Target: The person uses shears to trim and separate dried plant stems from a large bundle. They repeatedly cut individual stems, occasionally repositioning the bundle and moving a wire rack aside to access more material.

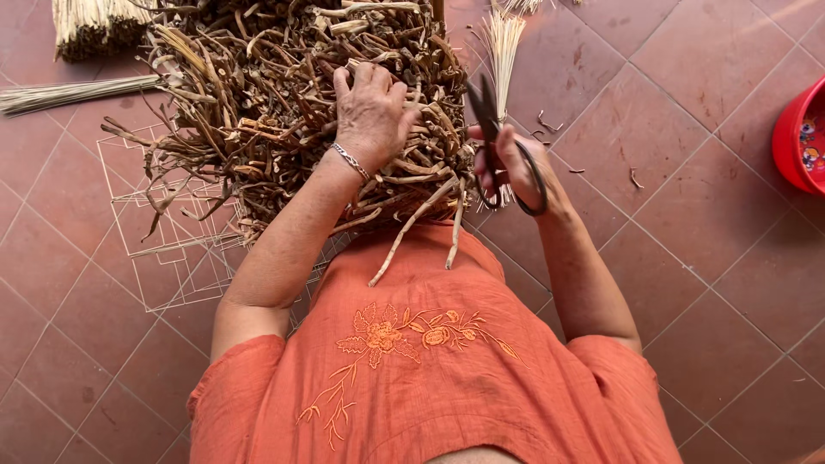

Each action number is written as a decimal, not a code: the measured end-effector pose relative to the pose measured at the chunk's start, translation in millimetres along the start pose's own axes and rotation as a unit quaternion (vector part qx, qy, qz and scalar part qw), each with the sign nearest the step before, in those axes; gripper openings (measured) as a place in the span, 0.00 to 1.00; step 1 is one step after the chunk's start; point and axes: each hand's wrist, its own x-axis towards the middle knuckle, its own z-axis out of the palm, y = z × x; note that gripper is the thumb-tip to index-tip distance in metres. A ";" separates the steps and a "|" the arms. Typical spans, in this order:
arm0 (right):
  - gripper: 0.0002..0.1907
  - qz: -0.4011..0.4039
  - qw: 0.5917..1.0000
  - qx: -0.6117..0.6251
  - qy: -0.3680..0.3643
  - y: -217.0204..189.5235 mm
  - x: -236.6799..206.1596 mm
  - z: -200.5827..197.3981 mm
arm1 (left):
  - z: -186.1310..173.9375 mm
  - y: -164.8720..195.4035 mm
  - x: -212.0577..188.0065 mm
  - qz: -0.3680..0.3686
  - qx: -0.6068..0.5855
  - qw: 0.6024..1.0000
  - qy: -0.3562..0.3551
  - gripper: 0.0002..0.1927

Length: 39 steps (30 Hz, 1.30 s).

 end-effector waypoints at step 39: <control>0.36 0.029 0.995 -0.016 -0.097 14.1 89.4 -36.4 | 8.5 -4.7 -23.7 -0.313 -0.711 0.617 0.127 0.07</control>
